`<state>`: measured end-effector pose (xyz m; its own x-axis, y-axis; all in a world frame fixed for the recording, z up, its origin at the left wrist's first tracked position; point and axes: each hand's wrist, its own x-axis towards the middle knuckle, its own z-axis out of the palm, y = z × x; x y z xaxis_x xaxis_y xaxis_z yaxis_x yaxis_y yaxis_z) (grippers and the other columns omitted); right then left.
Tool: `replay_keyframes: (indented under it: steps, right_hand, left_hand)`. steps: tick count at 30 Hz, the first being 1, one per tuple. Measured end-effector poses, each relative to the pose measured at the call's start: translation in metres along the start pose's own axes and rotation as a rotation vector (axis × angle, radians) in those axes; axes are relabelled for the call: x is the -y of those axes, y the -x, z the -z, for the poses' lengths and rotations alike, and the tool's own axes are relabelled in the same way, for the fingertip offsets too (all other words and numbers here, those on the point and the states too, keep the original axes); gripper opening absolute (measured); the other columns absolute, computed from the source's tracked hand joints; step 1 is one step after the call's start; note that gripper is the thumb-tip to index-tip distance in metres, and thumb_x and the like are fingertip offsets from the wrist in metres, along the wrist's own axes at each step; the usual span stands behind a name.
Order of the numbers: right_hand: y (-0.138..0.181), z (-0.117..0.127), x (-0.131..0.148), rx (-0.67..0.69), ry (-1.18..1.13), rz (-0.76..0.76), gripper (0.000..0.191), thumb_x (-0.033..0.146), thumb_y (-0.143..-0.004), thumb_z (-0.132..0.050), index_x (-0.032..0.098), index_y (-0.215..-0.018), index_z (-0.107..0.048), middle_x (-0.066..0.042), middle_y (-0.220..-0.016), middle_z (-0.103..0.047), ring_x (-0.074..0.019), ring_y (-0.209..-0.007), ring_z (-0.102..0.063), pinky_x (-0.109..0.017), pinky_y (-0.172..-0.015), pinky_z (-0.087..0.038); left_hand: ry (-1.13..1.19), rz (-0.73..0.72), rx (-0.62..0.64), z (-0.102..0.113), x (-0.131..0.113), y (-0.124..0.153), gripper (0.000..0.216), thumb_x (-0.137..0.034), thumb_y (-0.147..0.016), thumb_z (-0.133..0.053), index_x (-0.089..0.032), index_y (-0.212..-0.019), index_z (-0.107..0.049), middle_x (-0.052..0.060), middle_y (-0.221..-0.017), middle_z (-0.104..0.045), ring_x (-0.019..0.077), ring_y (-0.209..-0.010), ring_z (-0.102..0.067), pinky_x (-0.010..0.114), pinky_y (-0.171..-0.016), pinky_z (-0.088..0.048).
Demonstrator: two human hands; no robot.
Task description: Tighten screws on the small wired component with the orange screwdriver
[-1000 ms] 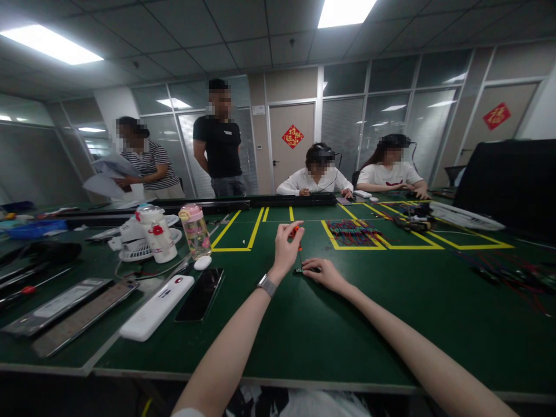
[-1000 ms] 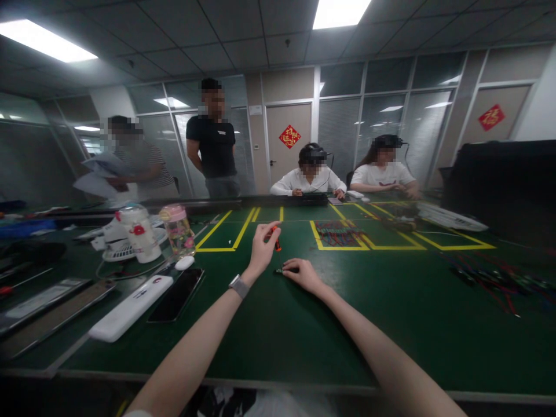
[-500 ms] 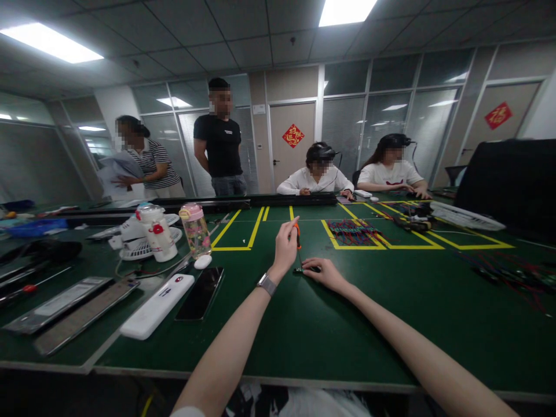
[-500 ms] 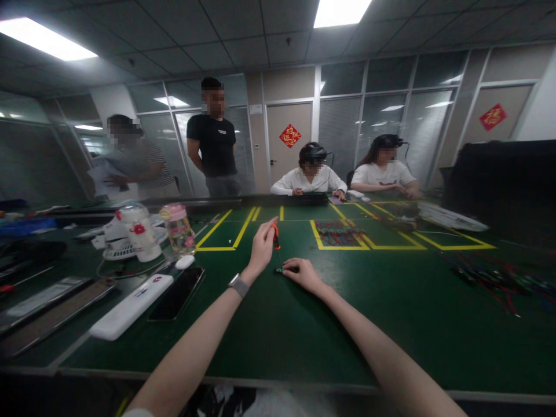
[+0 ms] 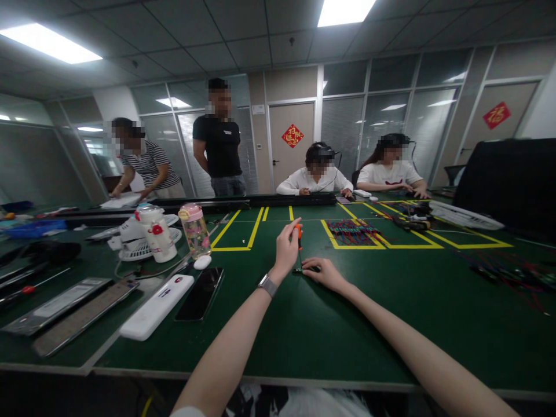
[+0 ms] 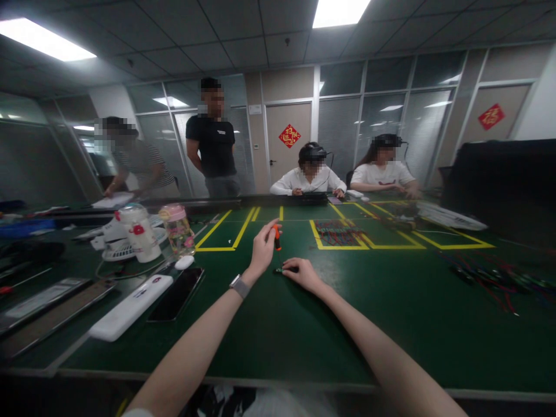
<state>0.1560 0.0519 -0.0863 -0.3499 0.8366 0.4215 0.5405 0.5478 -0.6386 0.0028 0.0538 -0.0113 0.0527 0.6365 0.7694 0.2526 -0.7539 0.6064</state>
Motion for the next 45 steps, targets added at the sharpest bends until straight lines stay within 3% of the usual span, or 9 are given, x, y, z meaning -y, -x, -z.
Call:
replay_keyframes:
  steps: [4, 8, 11, 17, 22, 28, 34, 40, 45]
  right_hand:
    - [0.000, 0.000, 0.000, 0.010, -0.004, 0.001, 0.019, 0.028, -0.077, -0.063, 0.019, -0.088, -0.075, -0.010, -0.103, -0.071, -0.0243, -0.099, -0.065, -0.038, -0.092, -0.048]
    - [-0.001, -0.001, -0.001, 0.008, -0.005, -0.002, 0.020, 0.028, -0.077, -0.063, 0.019, -0.089, -0.075, -0.010, -0.103, -0.071, -0.0240, -0.099, -0.065, -0.038, -0.091, -0.048]
    - [-0.001, -0.001, -0.001, 0.010, 0.001, -0.007, 0.020, 0.029, -0.077, -0.063, 0.018, -0.089, -0.075, -0.010, -0.103, -0.071, -0.0243, -0.099, -0.065, -0.038, -0.092, -0.048]
    - [-0.001, 0.000, 0.001, 0.011, 0.010, -0.007, 0.020, 0.027, -0.077, -0.063, 0.017, -0.088, -0.075, -0.011, -0.103, -0.071, -0.0242, -0.099, -0.065, -0.037, -0.092, -0.048]
    - [0.000, 0.000, 0.002, -0.002, 0.006, -0.012, 0.019, 0.027, -0.077, -0.063, 0.018, -0.088, -0.075, -0.011, -0.104, -0.071, -0.0244, -0.099, -0.065, -0.038, -0.092, -0.048]
    - [0.000, 0.000, 0.002, 0.008, -0.003, -0.009, 0.017, 0.027, -0.078, -0.064, 0.020, -0.088, -0.075, -0.010, -0.104, -0.071, -0.0240, -0.099, -0.065, -0.040, -0.093, -0.047]
    - [-0.001, 0.000, 0.001, 0.014, -0.005, 0.005, 0.019, 0.028, -0.078, -0.063, 0.019, -0.089, -0.075, -0.010, -0.103, -0.071, -0.0244, -0.099, -0.065, -0.039, -0.092, -0.047]
    - [-0.001, 0.000, -0.001, 0.014, -0.006, 0.002, 0.019, 0.029, -0.078, -0.063, 0.019, -0.088, -0.076, -0.010, -0.102, -0.072, -0.0245, -0.100, -0.065, -0.038, -0.092, -0.047]
    - [-0.001, 0.000, -0.002, 0.006, -0.005, 0.005, 0.019, 0.030, -0.078, -0.063, 0.020, -0.089, -0.076, -0.010, -0.103, -0.072, -0.0241, -0.100, -0.065, -0.038, -0.093, -0.047]
  left_hand:
    - [-0.106, 0.045, -0.112, -0.001, 0.004, 0.000, 0.024, -0.033, -0.087, -0.055, -0.021, -0.105, -0.066, 0.005, -0.094, -0.056, 0.0147, -0.083, -0.057, 0.027, -0.078, -0.046]
    - [-0.173, 0.099, -0.190, -0.001, 0.008, -0.002, 0.030, -0.029, -0.092, -0.044, -0.021, -0.114, -0.062, 0.009, -0.108, -0.053, 0.0171, -0.096, -0.057, 0.030, -0.088, -0.044]
    - [-0.105, 0.083, -0.129, -0.001, 0.008, -0.002, 0.035, -0.022, -0.094, -0.035, -0.022, -0.121, -0.058, 0.008, -0.109, -0.059, 0.0170, -0.100, -0.057, 0.030, -0.090, -0.043]
    - [-0.143, 0.030, -0.112, -0.001, -0.004, 0.001, 0.023, -0.031, -0.085, -0.058, -0.023, -0.103, -0.067, 0.004, -0.094, -0.052, 0.0143, -0.084, -0.056, 0.028, -0.081, -0.046]
    - [-0.069, 0.011, -0.086, 0.000, -0.004, 0.000, 0.030, -0.026, -0.094, -0.038, -0.022, -0.111, -0.063, 0.006, -0.109, -0.055, 0.0157, -0.104, -0.055, 0.029, -0.093, -0.042]
    - [-0.151, 0.024, -0.138, 0.002, 0.000, 0.001, 0.022, -0.032, -0.087, -0.055, -0.021, -0.102, -0.067, 0.004, -0.093, -0.054, 0.0145, -0.083, -0.056, 0.028, -0.080, -0.046]
    - [-0.144, -0.003, -0.110, 0.001, 0.000, 0.000, 0.032, -0.024, -0.093, -0.041, -0.022, -0.121, -0.057, 0.009, -0.117, -0.053, 0.0172, -0.106, -0.055, 0.031, -0.094, -0.042]
    - [-0.206, 0.014, -0.167, 0.001, -0.001, 0.001, 0.024, -0.027, -0.084, -0.059, -0.020, -0.107, -0.065, 0.005, -0.094, -0.057, 0.0160, -0.086, -0.057, 0.029, -0.084, -0.045]
    - [-0.076, 0.071, -0.105, 0.000, 0.000, -0.002, 0.031, -0.028, -0.092, -0.043, -0.023, -0.117, -0.061, 0.008, -0.113, -0.056, 0.0155, -0.097, -0.058, 0.028, -0.087, -0.045]
